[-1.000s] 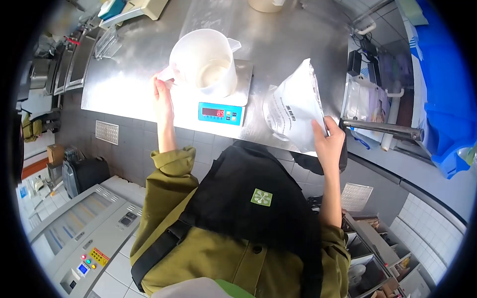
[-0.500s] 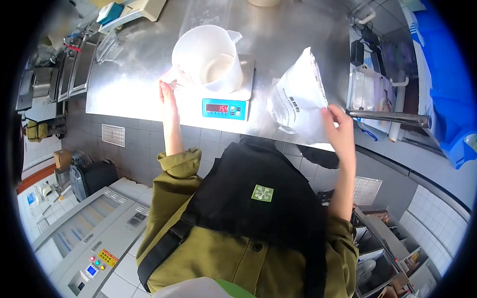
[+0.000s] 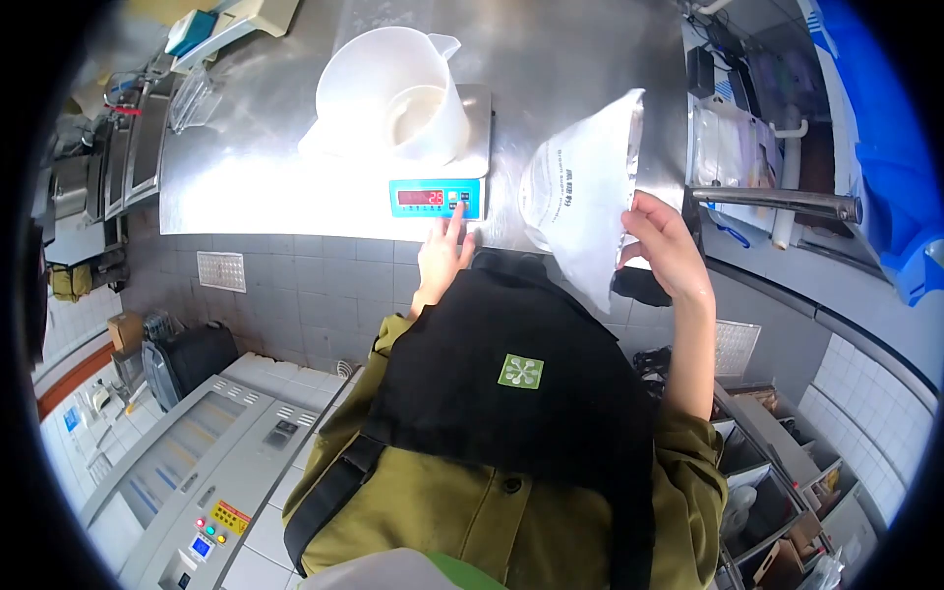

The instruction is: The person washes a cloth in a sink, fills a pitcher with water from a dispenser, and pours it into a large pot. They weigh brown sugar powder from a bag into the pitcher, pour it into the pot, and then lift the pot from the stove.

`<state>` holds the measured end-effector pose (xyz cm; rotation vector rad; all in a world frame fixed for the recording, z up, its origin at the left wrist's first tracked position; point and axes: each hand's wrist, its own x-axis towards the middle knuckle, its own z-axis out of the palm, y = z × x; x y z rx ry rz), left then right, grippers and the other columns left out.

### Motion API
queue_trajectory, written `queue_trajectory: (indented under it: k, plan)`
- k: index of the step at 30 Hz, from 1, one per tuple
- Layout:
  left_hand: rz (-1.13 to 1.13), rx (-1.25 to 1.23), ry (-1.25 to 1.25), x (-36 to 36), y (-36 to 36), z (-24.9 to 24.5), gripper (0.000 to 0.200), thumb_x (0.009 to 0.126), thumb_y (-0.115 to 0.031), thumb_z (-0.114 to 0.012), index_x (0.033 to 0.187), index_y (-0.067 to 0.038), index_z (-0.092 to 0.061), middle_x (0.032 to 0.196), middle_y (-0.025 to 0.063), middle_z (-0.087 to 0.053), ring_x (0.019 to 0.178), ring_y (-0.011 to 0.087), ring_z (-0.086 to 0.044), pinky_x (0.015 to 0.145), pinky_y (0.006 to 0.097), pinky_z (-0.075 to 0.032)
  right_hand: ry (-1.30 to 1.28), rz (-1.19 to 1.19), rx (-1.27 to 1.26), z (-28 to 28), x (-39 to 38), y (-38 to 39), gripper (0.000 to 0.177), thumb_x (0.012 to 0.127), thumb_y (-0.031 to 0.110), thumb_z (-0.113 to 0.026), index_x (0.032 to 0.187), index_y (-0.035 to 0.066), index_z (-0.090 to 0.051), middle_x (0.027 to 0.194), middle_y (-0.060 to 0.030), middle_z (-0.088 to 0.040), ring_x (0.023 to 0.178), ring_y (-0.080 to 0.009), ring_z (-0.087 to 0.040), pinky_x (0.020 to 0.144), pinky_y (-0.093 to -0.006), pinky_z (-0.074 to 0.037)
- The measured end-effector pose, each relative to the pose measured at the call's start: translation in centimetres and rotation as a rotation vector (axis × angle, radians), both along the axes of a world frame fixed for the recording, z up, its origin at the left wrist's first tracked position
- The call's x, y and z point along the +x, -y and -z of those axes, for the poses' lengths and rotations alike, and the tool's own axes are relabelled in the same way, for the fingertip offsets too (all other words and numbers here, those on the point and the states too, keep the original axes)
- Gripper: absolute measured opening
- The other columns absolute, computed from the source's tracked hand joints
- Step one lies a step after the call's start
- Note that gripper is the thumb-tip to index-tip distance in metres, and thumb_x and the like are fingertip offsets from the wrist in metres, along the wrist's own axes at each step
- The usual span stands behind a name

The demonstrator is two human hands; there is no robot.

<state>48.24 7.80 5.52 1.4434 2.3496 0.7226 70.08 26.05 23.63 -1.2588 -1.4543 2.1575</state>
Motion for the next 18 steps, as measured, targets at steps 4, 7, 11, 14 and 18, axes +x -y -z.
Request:
queue_trajectory:
  k: [4,7,11,14,18]
  plan:
    - [0.045,-0.06,-0.135,0.0,-0.2,0.1,0.051,0.076,-0.024,-0.054,0.123,-0.007,-0.042,0.085,0.0124,-0.05,0.075,0.0288,-0.054,0.063,0.0382,-0.046,-0.036,-0.045,0.028,-0.1,0.0,0.3,0.024,0.086,0.008,-0.045,0.106,-0.002,-0.052,0.09,-0.0053,-0.059,0.076,-0.0108,-0.055,0.058,-0.024,-0.049]
    - [0.082,-0.1,-0.184,0.7,-0.9,0.1,0.05,0.076,-0.024,-0.054,0.121,-0.004,-0.044,0.084,0.0115,-0.051,0.074,0.0284,-0.054,0.062,0.0379,-0.046,-0.049,-0.015,0.081,0.5,1.3,0.1,0.024,0.086,0.01,-0.043,0.106,-0.001,-0.053,0.092,-0.0052,-0.059,0.078,-0.0112,-0.055,0.062,-0.0244,-0.047]
    - [0.102,-0.209,-0.192,0.4,-1.5,-1.4,0.044,0.075,-0.02,-0.054,0.114,0.0,-0.048,0.087,0.0127,-0.053,0.076,0.0291,-0.056,0.063,0.0391,-0.047,-0.071,0.025,0.068,1.4,1.1,0.1,0.025,0.088,0.013,-0.042,0.104,0.0,-0.055,0.092,-0.0047,-0.059,0.08,-0.0111,-0.054,0.068,-0.0248,-0.044]
    - [0.065,-0.006,0.096,1.1,-3.6,-4.8,0.038,0.075,-0.016,-0.055,0.109,0.0,-0.05,0.09,0.0151,-0.055,0.077,0.0299,-0.057,0.065,0.0392,-0.047,-0.092,0.053,0.066,2.7,1.5,0.0,0.025,0.089,0.015,-0.041,0.105,0.001,-0.053,0.094,-0.0039,-0.058,0.082,-0.0108,-0.054,0.07,-0.025,-0.043]
    - [0.132,0.357,0.55,4.4,-8.6,-13.6,0.02,0.075,-0.013,-0.058,0.091,-0.001,-0.054,0.087,0.0139,-0.057,0.066,0.0259,-0.059,0.061,0.0339,-0.047,-0.228,0.134,0.071,3.1,0.5,0.2,0.023,0.09,0.017,-0.042,0.107,0.005,-0.05,0.097,-0.0024,-0.055,0.085,-0.0111,-0.053,0.072,-0.0255,-0.043]
